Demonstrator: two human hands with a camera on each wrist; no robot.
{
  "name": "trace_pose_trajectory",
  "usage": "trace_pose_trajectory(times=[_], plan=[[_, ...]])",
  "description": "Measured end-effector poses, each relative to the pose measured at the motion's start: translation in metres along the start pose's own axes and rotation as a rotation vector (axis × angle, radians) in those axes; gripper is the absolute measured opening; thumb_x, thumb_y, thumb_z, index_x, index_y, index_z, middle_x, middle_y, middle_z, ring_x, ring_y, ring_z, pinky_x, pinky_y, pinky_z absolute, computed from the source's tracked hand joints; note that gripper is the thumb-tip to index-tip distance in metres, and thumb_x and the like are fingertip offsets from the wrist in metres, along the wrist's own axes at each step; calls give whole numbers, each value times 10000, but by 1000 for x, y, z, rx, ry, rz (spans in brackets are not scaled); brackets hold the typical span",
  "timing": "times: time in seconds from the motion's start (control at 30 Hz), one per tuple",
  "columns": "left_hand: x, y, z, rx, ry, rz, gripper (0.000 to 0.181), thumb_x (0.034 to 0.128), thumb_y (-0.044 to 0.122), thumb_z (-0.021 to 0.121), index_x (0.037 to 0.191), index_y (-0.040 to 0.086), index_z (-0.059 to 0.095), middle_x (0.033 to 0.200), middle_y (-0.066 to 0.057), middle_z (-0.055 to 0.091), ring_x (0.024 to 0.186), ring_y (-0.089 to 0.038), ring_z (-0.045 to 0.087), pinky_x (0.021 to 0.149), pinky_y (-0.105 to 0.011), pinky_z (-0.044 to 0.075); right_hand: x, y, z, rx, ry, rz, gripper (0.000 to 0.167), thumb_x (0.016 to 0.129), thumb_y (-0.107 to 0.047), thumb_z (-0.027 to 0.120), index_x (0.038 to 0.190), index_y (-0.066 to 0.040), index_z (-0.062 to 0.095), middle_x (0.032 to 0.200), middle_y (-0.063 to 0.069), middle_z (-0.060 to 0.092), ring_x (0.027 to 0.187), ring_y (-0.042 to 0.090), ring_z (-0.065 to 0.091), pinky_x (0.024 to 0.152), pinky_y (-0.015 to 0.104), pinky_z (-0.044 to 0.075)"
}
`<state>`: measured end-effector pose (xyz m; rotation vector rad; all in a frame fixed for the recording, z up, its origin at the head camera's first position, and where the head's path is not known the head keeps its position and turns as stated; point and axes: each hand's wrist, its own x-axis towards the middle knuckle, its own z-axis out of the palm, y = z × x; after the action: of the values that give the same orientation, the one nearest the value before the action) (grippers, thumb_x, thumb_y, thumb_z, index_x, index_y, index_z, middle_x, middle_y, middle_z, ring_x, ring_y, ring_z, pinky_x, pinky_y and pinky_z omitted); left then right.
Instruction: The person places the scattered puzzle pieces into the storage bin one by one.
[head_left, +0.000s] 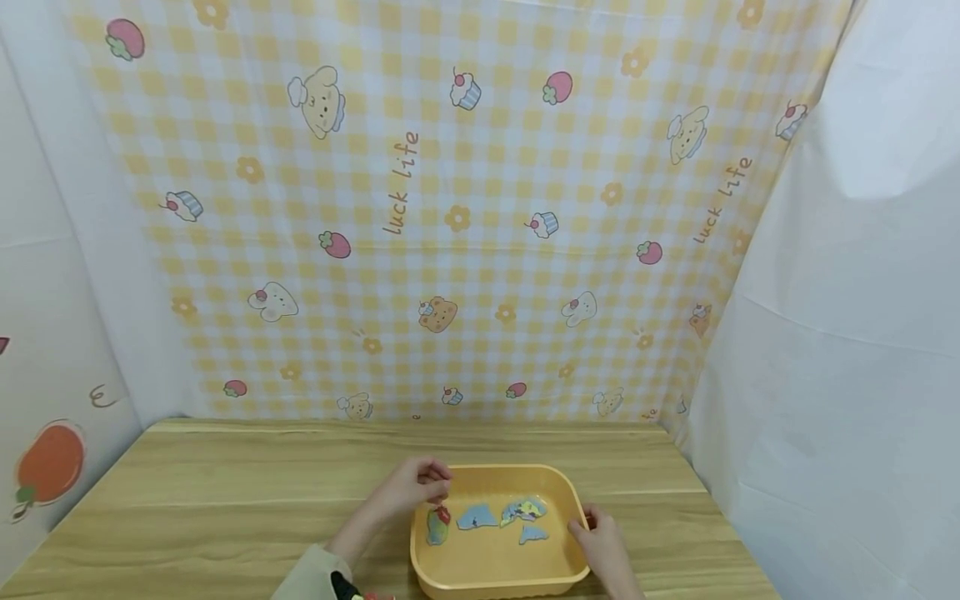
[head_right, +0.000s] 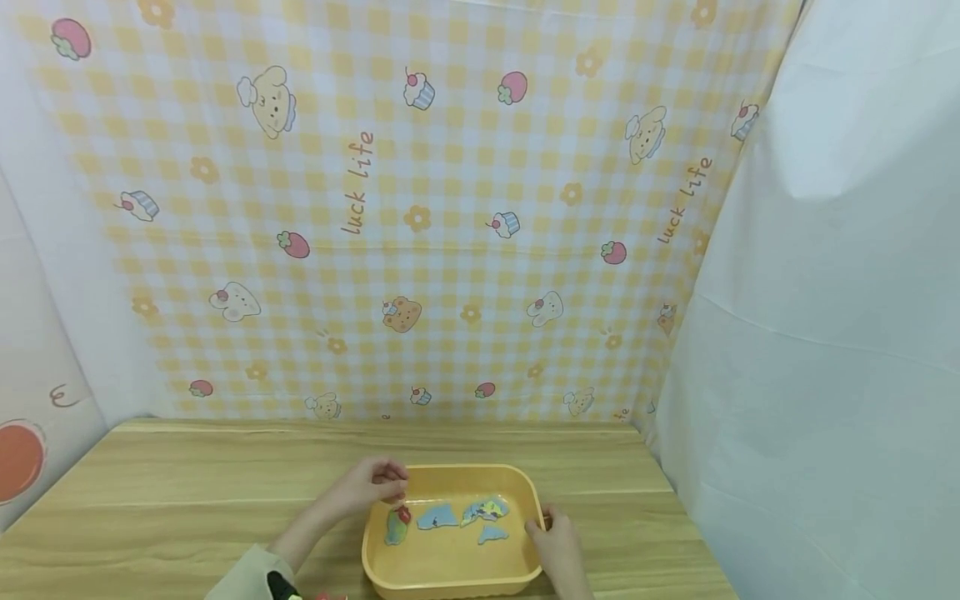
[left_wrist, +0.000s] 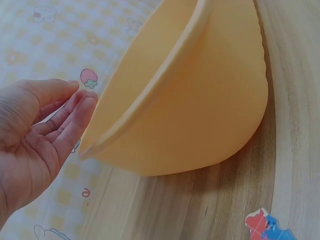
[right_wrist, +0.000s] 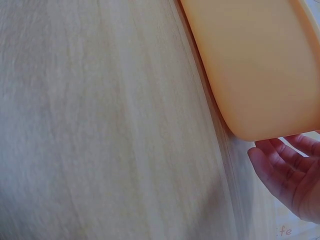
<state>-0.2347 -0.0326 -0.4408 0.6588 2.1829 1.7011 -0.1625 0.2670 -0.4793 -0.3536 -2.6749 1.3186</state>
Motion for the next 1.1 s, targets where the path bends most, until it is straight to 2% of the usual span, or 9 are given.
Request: trace_pose_trajectory(times=[0.3,0.7,0.9,1.1], plan=[[-4,0,-8,-33,64,-25,269,851,42,573,1042,-141,521,886,-134,602,775,-123,607,728,-283,546,1,0,0,-3,6,-6,310,796,-67,567,1024,142,563,762,121,587,653,145,547,561,280,500],[-12,-9,-23,-75,75,7,360,875,137,588,1066,-157,504,918,-160,600,807,-111,612,747,-256,543,-1,0,-1,11,-21,5,289,810,-65,572,1019,134,559,762,118,578,652,144,546,561,289,504],[-20,-13,-28,-96,113,-31,385,869,178,602,1083,-128,506,968,-180,602,850,-132,616,761,-242,536,0,1,-1,14,-31,8,295,813,-69,573,1023,137,556,768,122,580,660,146,548,567,295,505],[-30,-14,-32,-110,156,-60,413,873,180,595,1111,-139,482,1011,-196,594,874,-163,608,789,-283,533,0,2,-1,13,-32,11,292,812,-73,569,1017,135,559,767,120,580,659,145,548,567,297,506]])
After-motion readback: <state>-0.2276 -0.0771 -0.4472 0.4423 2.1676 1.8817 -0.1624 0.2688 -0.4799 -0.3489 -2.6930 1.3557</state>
